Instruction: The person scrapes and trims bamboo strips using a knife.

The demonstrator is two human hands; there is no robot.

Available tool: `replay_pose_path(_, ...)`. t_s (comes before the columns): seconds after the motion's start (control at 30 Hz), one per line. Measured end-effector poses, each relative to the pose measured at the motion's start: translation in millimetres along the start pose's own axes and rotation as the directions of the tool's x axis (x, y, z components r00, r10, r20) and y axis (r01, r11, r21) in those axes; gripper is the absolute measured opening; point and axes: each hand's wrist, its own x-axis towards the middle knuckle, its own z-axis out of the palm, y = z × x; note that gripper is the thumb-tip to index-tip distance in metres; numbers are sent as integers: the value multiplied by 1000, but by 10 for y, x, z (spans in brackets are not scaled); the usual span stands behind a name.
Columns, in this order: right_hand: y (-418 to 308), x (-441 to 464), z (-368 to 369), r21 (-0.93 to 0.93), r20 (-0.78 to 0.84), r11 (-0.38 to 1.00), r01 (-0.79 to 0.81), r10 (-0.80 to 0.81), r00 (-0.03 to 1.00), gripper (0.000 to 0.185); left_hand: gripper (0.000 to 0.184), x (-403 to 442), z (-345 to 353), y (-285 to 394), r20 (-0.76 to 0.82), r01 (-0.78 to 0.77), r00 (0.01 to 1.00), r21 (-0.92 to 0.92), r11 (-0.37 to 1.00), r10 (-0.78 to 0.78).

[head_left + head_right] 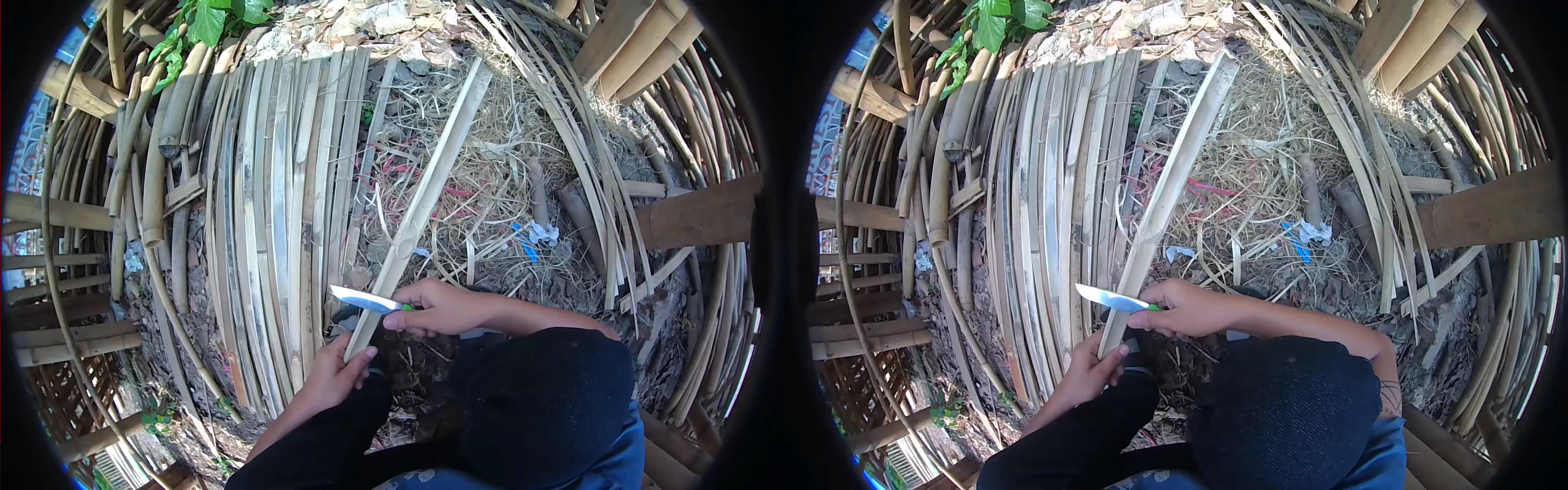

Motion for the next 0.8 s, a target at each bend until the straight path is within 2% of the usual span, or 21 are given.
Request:
replay_pose_path(0.07, -64, 1, -26, 243, 196, 938, -247, 201, 960, 44, 28, 36, -5, -106, 63, -149, 987, 61, 987, 145)
replay_pose_path(0.1, -67, -4, -26, 242, 197, 938, -249, 203, 959, 44, 28, 31, -5, -113, 62, -149, 987, 59, 987, 145)
replay_pose_path(0.17, -60, -13, -24, 340, 270, 857, -387, 306, 913, 40, 34, 26, -7, -128, 89, -184, 980, 66, 981, 178)
replay_pose_path(0.27, -2, -21, 33, 444, 290, 799, -407, 302, 908, 45, 37, 40, -20, -182, 80, -188, 981, 134, 973, 179)
replay_pose_path(0.4, 79, 8, 187, 356, 402, 798, -486, 339, 851, 48, 39, 34, -14, -144, 56, -259, 966, 260, 930, 253)
replay_pose_path(0.5, 133, 0, 248, 371, 354, 832, -413, 284, 891, 49, 40, 18, -31, -95, 69, -266, 964, 316, 911, 257)
replay_pose_path(0.57, 43, -39, 214, 441, 177, 827, -347, 300, 938, 48, 41, -3, -52, -74, 60, -218, 976, 327, 919, 210)
replay_pose_path(0.7, 20, -100, 91, 477, 82, 808, -347, 352, 932, 46, 50, -12, -74, -183, 45, -272, 962, 287, 918, 271)
replay_pose_path(0.8, -21, -140, 92, 474, 36, 803, -362, 393, 919, 46, 50, -47, -78, -140, 54, -288, 956, 345, 893, 288)
